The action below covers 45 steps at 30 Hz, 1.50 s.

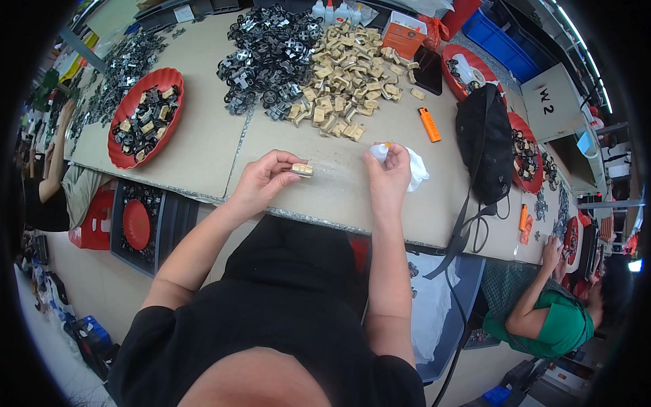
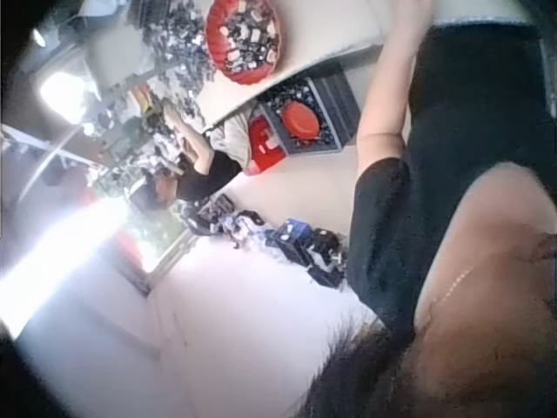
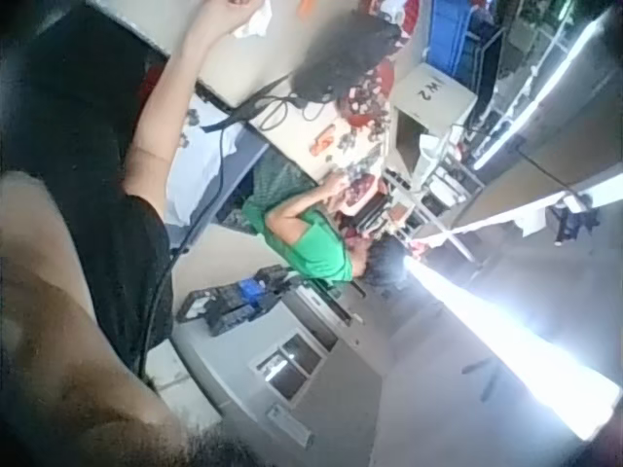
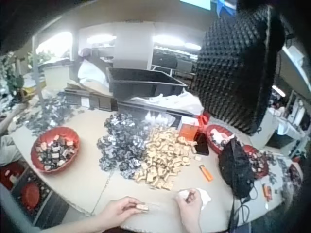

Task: The person assembles small metallic parts and lock cylinders by applying glue from a bottle to a part at an industrial workbench.

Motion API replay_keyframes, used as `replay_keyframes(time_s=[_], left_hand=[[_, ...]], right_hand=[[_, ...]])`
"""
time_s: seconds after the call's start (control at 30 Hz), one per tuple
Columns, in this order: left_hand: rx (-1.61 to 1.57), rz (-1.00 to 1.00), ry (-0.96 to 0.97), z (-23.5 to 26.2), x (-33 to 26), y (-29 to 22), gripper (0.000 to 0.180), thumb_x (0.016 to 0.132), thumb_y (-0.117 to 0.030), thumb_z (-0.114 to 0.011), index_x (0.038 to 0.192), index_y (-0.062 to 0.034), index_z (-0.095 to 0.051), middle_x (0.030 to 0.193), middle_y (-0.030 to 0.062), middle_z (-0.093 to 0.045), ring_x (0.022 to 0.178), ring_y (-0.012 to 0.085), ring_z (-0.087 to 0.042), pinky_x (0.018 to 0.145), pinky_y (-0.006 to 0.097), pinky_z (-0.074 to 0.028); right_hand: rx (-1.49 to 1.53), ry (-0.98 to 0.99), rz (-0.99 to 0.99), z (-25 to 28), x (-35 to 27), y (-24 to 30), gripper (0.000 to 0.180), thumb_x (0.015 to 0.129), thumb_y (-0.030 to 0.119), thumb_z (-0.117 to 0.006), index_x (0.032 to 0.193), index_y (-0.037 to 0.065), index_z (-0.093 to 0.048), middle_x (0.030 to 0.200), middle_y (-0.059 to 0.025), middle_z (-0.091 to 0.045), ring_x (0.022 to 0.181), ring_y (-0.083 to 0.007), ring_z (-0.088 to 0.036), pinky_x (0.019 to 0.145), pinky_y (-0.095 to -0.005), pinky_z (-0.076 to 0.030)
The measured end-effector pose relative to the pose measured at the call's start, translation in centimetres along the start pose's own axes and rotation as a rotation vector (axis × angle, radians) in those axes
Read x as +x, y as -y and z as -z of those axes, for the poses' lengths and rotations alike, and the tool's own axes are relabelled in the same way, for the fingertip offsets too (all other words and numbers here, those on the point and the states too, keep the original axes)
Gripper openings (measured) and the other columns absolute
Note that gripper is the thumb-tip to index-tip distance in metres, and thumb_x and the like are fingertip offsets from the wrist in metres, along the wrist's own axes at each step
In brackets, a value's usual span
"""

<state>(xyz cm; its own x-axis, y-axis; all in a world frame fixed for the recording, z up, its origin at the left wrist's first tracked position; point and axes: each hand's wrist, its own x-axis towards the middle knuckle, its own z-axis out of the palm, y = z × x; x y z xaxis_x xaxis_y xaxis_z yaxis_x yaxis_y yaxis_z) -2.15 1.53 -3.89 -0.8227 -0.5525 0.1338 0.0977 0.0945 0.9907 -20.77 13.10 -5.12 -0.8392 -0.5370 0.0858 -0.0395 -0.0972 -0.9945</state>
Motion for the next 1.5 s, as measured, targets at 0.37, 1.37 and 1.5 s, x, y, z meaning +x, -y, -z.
replay_keyframes(time_s=[0.37,1.37,1.5], left_hand=[[0.004,-0.154,0.142,0.0,0.7,-1.7,0.019,0.071,-0.005,-0.064,0.09,-0.0066,-0.06,0.123,0.0112,-0.038,0.106,0.0164,-0.043,0.087,0.03,-0.038],[1.047,0.092,-0.458,4.7,6.1,0.2,0.049,0.065,-0.029,-0.071,0.095,0.0026,-0.05,0.089,0.0165,-0.055,0.087,0.0284,-0.052,0.077,0.037,-0.042],[0.737,0.088,-0.332,6.0,4.2,-1.7,0.048,0.063,-0.013,-0.071,0.099,0.003,-0.045,0.084,0.0155,-0.06,0.075,0.0237,-0.06,0.067,0.031,-0.049]], right_hand=[[0.654,0.628,-0.363,-2.4,-5.7,2.0,0.048,0.08,0.029,-0.06,0.113,-0.003,-0.048,0.101,-0.0043,-0.051,0.086,-0.0109,-0.046,0.072,-0.0258,-0.038],[1.012,0.58,-0.533,-3.0,-5.4,-0.7,0.043,0.075,0.038,-0.063,0.099,0.003,-0.055,0.084,-0.0048,-0.052,0.075,-0.0151,-0.044,0.063,-0.027,-0.036],[0.987,0.582,-0.527,-3.0,-5.5,-0.6,0.043,0.077,0.036,-0.062,0.101,0.002,-0.052,0.085,-0.0055,-0.052,0.075,-0.0154,-0.047,0.064,-0.0271,-0.038]])
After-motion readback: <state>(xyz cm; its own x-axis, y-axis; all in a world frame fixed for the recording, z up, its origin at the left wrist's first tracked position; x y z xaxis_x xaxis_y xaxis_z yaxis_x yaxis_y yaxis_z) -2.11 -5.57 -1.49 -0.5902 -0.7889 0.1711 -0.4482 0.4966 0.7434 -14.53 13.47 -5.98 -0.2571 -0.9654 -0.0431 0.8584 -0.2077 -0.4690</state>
